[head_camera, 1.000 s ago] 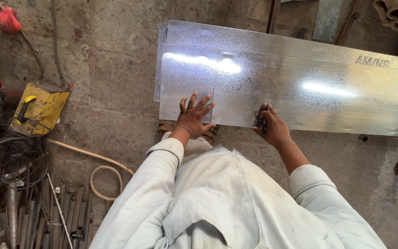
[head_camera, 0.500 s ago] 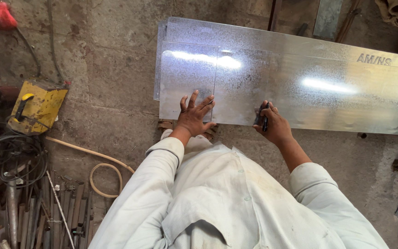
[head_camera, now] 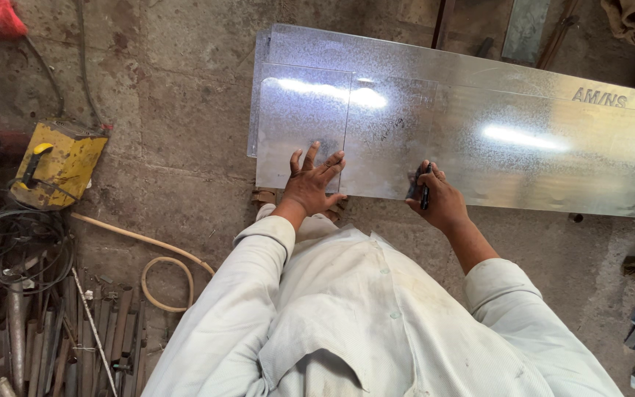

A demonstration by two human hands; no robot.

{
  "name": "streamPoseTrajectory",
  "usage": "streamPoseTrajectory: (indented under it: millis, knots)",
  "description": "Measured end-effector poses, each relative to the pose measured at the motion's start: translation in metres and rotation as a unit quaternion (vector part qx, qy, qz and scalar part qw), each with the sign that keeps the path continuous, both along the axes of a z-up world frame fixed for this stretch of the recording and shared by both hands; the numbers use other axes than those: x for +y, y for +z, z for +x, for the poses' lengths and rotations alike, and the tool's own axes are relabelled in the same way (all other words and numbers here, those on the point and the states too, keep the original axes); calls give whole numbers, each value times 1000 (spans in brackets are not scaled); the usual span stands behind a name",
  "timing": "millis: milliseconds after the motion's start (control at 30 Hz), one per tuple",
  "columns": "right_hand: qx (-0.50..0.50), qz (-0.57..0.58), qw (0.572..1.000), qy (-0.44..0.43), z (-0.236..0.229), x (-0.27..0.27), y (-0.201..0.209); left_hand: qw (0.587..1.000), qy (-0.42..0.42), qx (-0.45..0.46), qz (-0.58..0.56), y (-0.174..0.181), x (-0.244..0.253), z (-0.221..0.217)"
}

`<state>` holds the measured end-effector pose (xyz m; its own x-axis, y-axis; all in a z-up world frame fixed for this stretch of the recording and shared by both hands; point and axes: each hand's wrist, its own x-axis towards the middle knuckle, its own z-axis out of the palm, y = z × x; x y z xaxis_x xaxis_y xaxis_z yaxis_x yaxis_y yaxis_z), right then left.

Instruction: The person uses a black marker to draw straight lines and write text on a large, flat metal sheet resting on a workbench. The person systematically marks multiple sections along the length of the sheet, creating a grid-like pattern of measurements and labels.

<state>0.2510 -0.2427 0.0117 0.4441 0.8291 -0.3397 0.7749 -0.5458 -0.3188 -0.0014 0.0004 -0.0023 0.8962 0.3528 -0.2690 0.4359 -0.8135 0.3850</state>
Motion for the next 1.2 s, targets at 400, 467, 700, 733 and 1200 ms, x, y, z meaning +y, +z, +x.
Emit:
streamPoseTrajectory:
  millis: [400,467,700,733,1200]
  knots:
    - [-17,15,1000,16,1,-5,-7,1000,-10,-6,12,-6,0,-1]
    - [-21,13,1000,18,2,-5,-8,1000,-13,-10,16,-8,0,-1]
    - [-17,9,1000,11,1,-6,-9,1000,-17,-7,20,-11,1,-2]
    - [-19,10,1000,11,1,-6,-10,1000,-17,-5,18,-11,1,-1]
    - [-4,-25,1000,1,2,1,-4,999,-18,-19,19,-11,1,-3]
